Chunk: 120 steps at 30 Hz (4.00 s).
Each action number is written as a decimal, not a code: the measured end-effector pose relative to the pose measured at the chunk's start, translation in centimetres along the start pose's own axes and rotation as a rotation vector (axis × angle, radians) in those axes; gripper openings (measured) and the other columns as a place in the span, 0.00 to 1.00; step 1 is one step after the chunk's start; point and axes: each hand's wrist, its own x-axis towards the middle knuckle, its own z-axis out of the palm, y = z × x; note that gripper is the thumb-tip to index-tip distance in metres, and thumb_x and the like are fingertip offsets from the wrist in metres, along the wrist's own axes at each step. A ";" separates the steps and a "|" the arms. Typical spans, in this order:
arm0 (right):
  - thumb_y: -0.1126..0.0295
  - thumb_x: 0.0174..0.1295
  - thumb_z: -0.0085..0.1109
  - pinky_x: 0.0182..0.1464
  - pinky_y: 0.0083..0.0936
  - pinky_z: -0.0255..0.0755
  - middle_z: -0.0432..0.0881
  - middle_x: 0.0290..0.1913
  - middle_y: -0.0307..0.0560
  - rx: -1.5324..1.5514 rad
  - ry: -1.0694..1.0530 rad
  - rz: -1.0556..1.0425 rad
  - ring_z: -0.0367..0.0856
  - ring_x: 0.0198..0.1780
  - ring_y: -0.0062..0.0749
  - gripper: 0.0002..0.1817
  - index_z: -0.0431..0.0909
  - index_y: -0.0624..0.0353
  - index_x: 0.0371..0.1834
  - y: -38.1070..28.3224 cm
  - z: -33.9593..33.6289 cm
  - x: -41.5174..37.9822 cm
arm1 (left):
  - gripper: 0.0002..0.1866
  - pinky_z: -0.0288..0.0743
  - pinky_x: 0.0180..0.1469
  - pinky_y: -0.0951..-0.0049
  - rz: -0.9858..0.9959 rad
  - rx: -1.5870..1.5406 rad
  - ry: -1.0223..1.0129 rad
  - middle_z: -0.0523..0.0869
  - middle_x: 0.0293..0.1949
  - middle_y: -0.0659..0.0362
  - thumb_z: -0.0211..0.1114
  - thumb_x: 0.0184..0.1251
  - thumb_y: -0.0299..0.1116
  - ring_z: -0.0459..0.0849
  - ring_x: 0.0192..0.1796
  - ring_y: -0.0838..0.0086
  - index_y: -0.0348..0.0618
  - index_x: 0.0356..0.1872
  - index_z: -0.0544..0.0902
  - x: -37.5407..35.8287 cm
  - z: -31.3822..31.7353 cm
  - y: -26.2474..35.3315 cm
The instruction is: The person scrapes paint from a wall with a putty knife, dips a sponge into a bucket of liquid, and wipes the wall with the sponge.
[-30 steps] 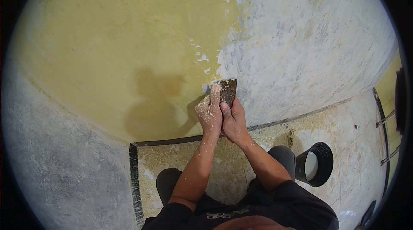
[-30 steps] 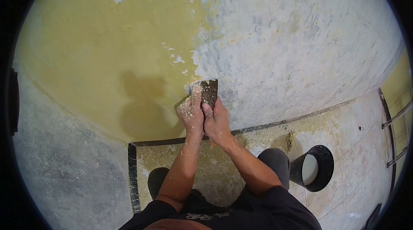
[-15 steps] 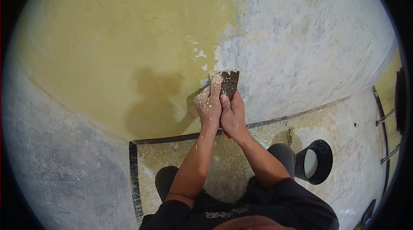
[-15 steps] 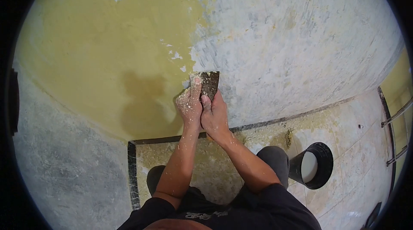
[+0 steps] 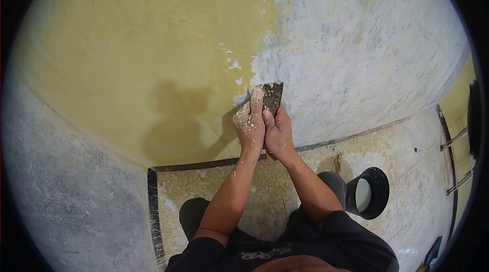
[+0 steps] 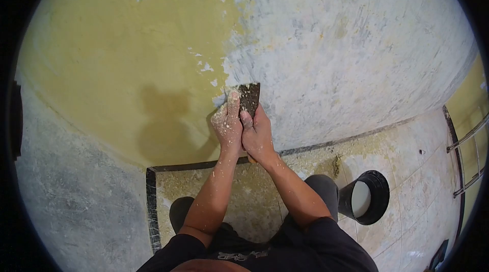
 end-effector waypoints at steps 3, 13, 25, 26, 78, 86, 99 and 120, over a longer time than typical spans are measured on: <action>0.64 0.71 0.45 0.57 0.33 0.68 0.80 0.50 0.59 -0.011 -0.017 0.048 0.78 0.51 0.41 0.19 0.69 0.67 0.59 -1.1 0.2 0.1 | 0.24 0.68 0.31 0.69 0.001 -0.052 -0.066 0.78 0.20 0.58 0.61 0.71 0.47 0.68 0.25 0.76 0.29 0.27 0.80 0.5 -0.8 3.0; 0.73 0.71 0.43 0.57 0.28 0.68 0.80 0.49 0.49 0.082 -0.018 0.208 0.75 0.50 0.29 0.16 0.68 0.67 0.59 -1.9 -0.4 -0.5 | 0.25 0.69 0.31 0.68 -0.084 -0.081 -0.103 0.79 0.19 0.54 0.61 0.70 0.47 0.69 0.25 0.76 0.28 0.28 0.80 -0.1 -0.4 1.0; 0.72 0.70 0.45 0.56 0.30 0.68 0.80 0.49 0.52 0.081 -0.021 0.271 0.76 0.50 0.34 0.16 0.69 0.67 0.58 -1.2 -0.7 -0.8 | 0.24 0.67 0.28 0.68 -0.002 0.044 -0.031 0.77 0.18 0.58 0.60 0.71 0.45 0.68 0.23 0.76 0.30 0.25 0.79 -0.6 -0.2 0.2; 0.72 0.70 0.45 0.57 0.31 0.68 0.80 0.49 0.54 -0.004 -0.020 0.199 0.77 0.50 0.36 0.16 0.69 0.67 0.57 -1.4 -0.4 -0.2 | 0.25 0.67 0.28 0.68 -0.037 0.011 -0.005 0.77 0.18 0.58 0.60 0.71 0.46 0.68 0.23 0.76 0.30 0.24 0.79 -0.5 -0.2 0.7; 0.68 0.74 0.42 0.13 0.21 0.62 0.74 0.22 0.41 -0.068 -0.083 0.083 0.67 0.11 0.21 0.11 0.66 0.62 0.53 -4.6 2.3 1.6 | 0.30 0.67 0.29 0.58 0.004 -0.153 -0.023 0.77 0.16 0.46 0.59 0.69 0.52 0.72 0.20 0.59 0.29 0.21 0.78 2.2 -2.4 4.8; 0.68 0.74 0.43 0.12 0.22 0.61 0.74 0.21 0.41 0.068 -0.085 0.037 0.66 0.10 0.23 0.13 0.66 0.63 0.56 -6.6 3.0 3.4 | 0.28 0.66 0.27 0.62 0.019 -0.042 -0.005 0.78 0.17 0.53 0.62 0.68 0.50 0.69 0.19 0.71 0.29 0.21 0.79 2.9 -2.6 8.0; 0.67 0.73 0.45 0.47 0.27 0.71 0.80 0.43 0.48 0.019 -0.068 0.116 0.76 0.41 0.29 0.15 0.70 0.64 0.56 -2.9 2.4 0.8 | 0.27 0.67 0.27 0.65 0.019 -0.022 -0.001 0.78 0.17 0.56 0.62 0.69 0.49 0.68 0.21 0.73 0.30 0.22 0.79 1.4 -2.7 3.7; 0.74 0.68 0.46 0.52 0.38 0.69 0.81 0.46 0.65 -0.062 0.035 0.217 0.79 0.48 0.55 0.15 0.70 0.66 0.57 -2.1 2.3 -0.9 | 0.26 0.71 0.33 0.62 -0.077 0.027 -0.039 0.84 0.22 0.48 0.61 0.68 0.50 0.78 0.25 0.67 0.30 0.28 0.82 0.6 -2.6 1.4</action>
